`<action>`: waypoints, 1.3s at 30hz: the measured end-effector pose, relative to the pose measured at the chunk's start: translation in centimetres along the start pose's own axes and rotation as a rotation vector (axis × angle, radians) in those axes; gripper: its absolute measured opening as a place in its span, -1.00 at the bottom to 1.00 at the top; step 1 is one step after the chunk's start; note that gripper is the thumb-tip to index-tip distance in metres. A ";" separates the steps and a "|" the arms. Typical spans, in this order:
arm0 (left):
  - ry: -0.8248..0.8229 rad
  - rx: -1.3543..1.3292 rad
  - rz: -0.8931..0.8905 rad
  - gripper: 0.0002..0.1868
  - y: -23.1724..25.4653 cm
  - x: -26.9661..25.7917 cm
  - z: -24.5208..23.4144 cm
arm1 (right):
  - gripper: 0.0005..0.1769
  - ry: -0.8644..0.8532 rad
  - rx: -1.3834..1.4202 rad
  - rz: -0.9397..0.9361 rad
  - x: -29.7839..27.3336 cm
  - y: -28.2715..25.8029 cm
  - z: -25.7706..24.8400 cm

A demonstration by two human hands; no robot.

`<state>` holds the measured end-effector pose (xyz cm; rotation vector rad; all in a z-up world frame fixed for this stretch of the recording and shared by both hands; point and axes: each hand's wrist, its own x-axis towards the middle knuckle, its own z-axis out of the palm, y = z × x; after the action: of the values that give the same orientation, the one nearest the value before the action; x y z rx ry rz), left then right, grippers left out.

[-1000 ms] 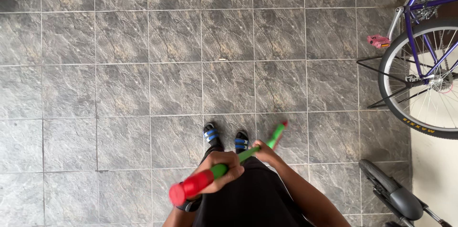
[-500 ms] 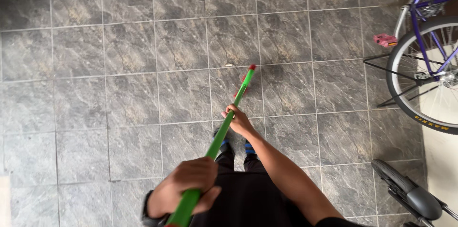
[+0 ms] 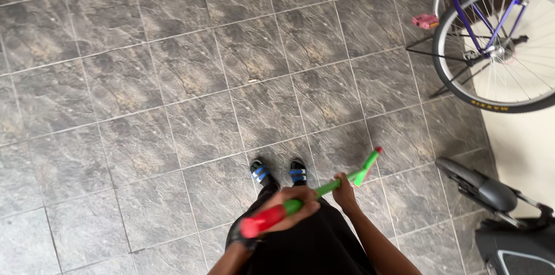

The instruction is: The person sweeps a tiled floor using a green and red broom, moving debris toward a red dustpan. The person navigates around a parked bicycle and an electric scooter while sweeping the area.

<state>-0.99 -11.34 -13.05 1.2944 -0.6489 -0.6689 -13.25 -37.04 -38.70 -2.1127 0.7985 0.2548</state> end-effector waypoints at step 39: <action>-0.392 -0.198 -0.137 -0.83 -9.7 11.2 18.7 | -0.56 0.142 0.075 0.246 -1.3 20.1 -13.5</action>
<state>-8.63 -33.12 -19.10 1.0366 -0.7927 -1.0882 -28.09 -55.86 -42.65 -1.9778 1.1369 0.2031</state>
